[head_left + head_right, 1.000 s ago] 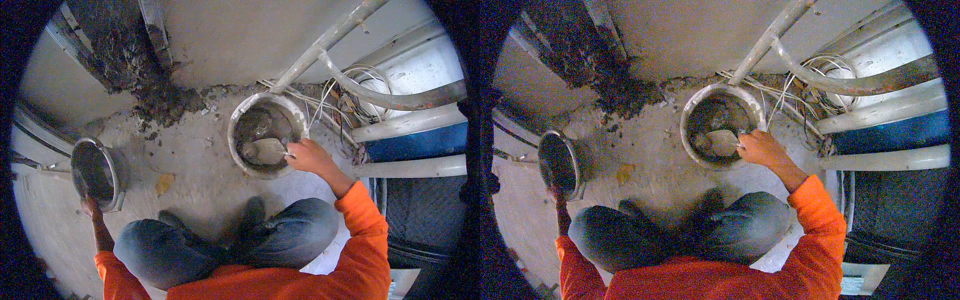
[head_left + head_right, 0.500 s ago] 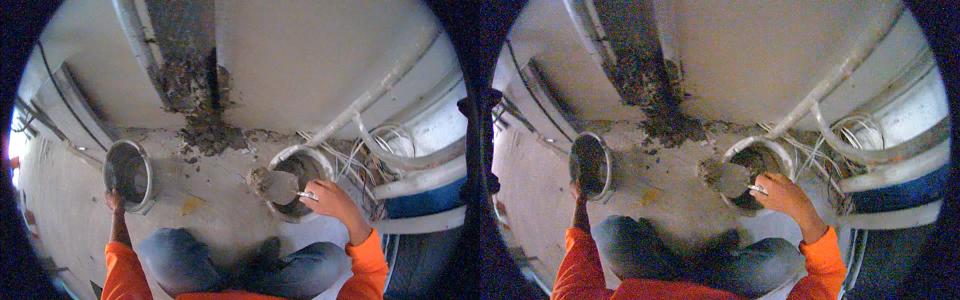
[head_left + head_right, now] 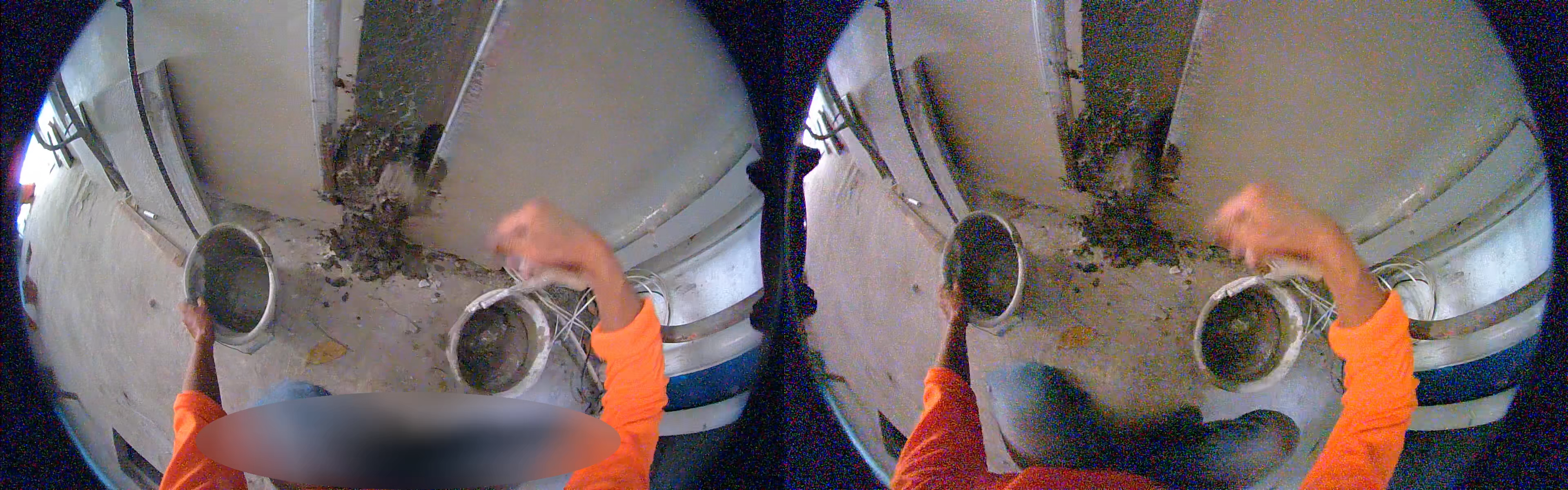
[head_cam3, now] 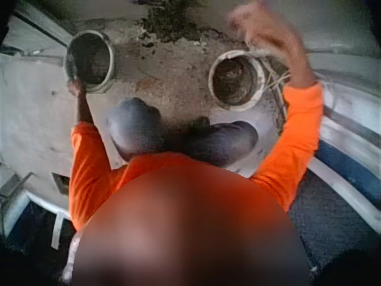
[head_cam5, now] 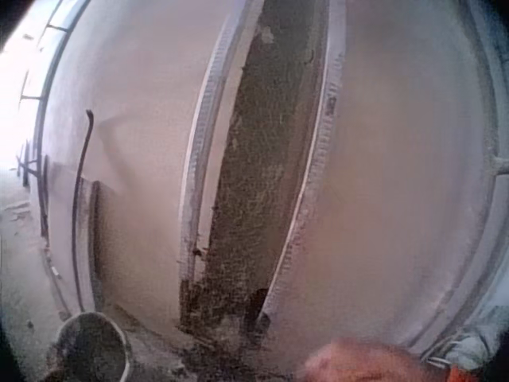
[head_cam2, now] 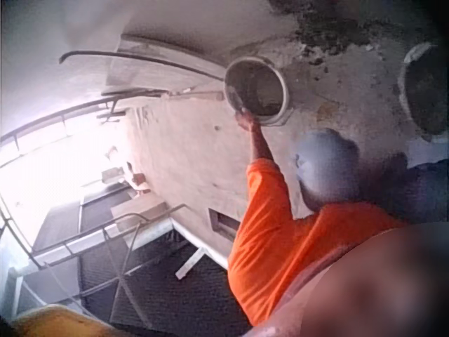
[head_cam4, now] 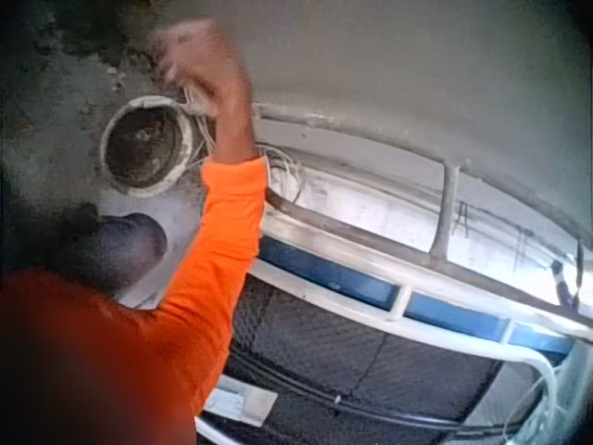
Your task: The person scoops cement from a bucket with a trowel and applies it to a vertical wall section, smoothing the surface repeatedly. The person remains seated on the floor throughout the task.
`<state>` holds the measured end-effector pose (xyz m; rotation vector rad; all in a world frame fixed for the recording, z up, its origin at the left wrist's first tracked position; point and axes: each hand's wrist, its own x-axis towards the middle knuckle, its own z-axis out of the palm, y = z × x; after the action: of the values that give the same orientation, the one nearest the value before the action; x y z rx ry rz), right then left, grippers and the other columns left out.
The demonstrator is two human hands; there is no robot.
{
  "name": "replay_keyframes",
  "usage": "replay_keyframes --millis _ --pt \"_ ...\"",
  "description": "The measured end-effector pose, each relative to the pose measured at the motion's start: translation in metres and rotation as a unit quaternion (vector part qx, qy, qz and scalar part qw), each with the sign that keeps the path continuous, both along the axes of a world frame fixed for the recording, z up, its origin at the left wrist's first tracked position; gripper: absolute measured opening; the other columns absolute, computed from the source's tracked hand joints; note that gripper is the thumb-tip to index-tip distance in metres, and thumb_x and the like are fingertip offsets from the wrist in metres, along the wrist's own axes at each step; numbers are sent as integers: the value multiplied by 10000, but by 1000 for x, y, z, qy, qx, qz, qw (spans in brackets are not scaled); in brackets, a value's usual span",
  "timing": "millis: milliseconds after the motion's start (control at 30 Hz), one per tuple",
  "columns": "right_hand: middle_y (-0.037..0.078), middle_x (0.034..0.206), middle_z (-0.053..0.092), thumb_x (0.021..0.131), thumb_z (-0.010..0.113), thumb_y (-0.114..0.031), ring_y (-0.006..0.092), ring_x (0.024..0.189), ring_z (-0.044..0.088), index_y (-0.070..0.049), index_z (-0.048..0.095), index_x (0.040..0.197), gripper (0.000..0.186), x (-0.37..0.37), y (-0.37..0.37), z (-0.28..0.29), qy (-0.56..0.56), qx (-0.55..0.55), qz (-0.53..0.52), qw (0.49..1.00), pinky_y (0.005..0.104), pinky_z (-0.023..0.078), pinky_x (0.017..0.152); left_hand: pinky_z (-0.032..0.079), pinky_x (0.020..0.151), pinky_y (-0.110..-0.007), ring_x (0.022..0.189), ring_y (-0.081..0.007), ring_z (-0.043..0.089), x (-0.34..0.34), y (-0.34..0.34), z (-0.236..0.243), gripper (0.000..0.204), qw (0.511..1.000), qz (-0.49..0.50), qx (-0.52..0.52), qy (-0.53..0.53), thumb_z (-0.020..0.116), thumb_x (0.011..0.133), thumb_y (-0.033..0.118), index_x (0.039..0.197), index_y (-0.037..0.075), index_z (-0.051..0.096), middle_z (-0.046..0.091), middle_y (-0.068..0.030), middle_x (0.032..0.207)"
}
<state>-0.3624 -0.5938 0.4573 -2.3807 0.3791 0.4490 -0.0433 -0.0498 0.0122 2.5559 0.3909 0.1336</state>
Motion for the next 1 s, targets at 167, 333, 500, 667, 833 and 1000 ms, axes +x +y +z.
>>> replay_keyframes --millis 167,333,500,667,833,1000 --pt "44 731 651 969 630 -289 118 591 604 -24 676 870 287 -5 -8 43 -163 -35 -141 976 279 505 494 472 885 -526 1038 -490 624 -6 -5 7 440 997 7 -82 -1 605 931 341 1136 -47 576 650 -303 1103" --pt "92 743 652 945 669 -285 173 665 623 -16 667 904 272 -19 -8 -18 -129 -168 -95 973 344 520 613 476 889 -526 1034 -485 630 -3 -10 9 428 999 5 -40 -6 587 929 319 1129 -59 587 652 -301 1098" --pt "220 834 672 928 658 -383 409 810 662 -23 659 908 361 -25 5 -98 -86 -183 -10 979 478 506 738 483 886 -520 1025 -477 637 -8 -8 15 438 999 -28 -25 -1 577 922 337 1098 -64 607 656 -303 1088" --pt "226 862 681 919 662 -423 450 836 645 -29 649 928 395 -56 1 -156 -64 -281 -18 958 497 503 756 491 858 -516 981 -455 650 4 0 -2 487 1000 -12 15 -13 580 929 405 1073 -57 630 663 -296 1067" --pt "229 884 688 915 636 -444 463 866 657 -30 676 974 421 -166 -35 -165 106 -264 -76 956 544 510 802 481 870 -513 1002 -392 641 26 28 -29 642 997 -8 -7 72 575 929 568 1130 -37 647 678 -254 1083" --pt "216 955 718 888 604 -238 411 932 704 -26 748 928 259 -236 -28 -193 243 -392 -161 873 526 558 837 478 864 -498 989 -327 606 29 47 -31 652 983 -138 121 -19 573 937 562 1231 -19 623 658 -206 1143"
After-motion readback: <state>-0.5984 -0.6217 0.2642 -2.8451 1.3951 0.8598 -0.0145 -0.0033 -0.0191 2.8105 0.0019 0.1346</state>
